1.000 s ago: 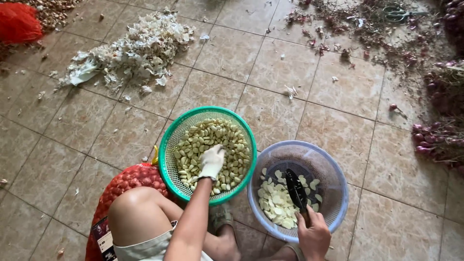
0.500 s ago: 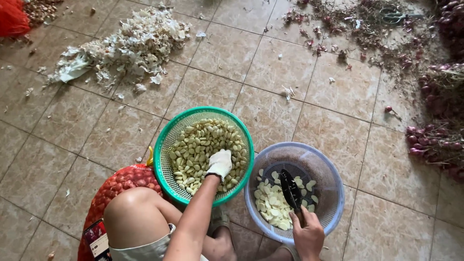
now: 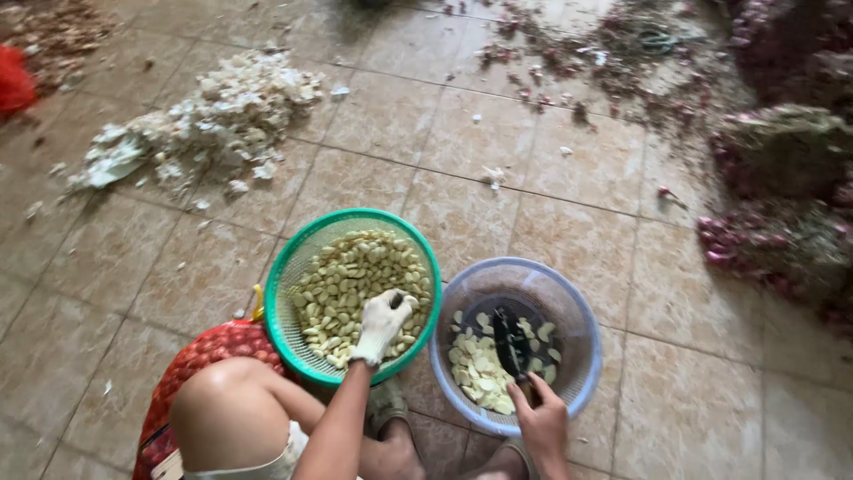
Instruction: Processing garlic cloves by trimming them with a small knife and sorting them into baskets while sitting on the floor.
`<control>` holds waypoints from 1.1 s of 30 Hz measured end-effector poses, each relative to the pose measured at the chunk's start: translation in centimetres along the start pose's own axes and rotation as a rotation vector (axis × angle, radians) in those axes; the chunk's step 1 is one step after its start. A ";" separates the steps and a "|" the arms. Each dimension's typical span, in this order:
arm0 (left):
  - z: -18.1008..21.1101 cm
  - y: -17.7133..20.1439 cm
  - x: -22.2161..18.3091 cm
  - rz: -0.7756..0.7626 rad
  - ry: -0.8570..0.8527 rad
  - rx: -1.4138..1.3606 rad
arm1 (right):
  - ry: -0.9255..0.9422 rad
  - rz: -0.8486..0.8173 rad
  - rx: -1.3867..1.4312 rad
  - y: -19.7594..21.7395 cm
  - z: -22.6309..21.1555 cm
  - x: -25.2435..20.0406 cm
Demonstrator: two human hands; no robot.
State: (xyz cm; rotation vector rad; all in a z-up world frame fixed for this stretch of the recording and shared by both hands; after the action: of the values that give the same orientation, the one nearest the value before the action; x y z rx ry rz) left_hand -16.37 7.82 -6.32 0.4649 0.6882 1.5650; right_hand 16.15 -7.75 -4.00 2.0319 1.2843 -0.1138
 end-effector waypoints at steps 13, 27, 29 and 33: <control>15.8 -5.9 -14.3 -0.392 -0.003 -0.657 | 0.031 -0.112 0.595 1.3 -2.3 -2.2; 12.5 -10.8 -13.4 -0.210 0.744 -1.376 | 0.374 0.032 0.024 2.5 -2.1 -2.2; 10.7 -11.9 -12.4 -0.195 0.717 -1.453 | 0.348 -0.057 -0.079 1.5 -1.0 -3.5; 13.0 -10.7 -12.3 0.205 0.849 -1.510 | 0.452 -0.039 -0.366 -1.7 1.8 -4.8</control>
State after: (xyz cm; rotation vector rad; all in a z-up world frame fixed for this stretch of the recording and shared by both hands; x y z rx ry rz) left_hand 1.54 -2.10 -2.63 -1.3268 -0.1086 1.9825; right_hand 12.88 -12.05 -4.17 1.7667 1.4852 0.5539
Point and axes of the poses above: each hand's wrist, its own x-axis towards the middle knuckle, its own y-axis out of the back of the hand, z = x × y, the point moved 3 cm from there along x, towards the middle knuckle, and after that the axes turned 9 degrees about -y, right-handed, at the moved point
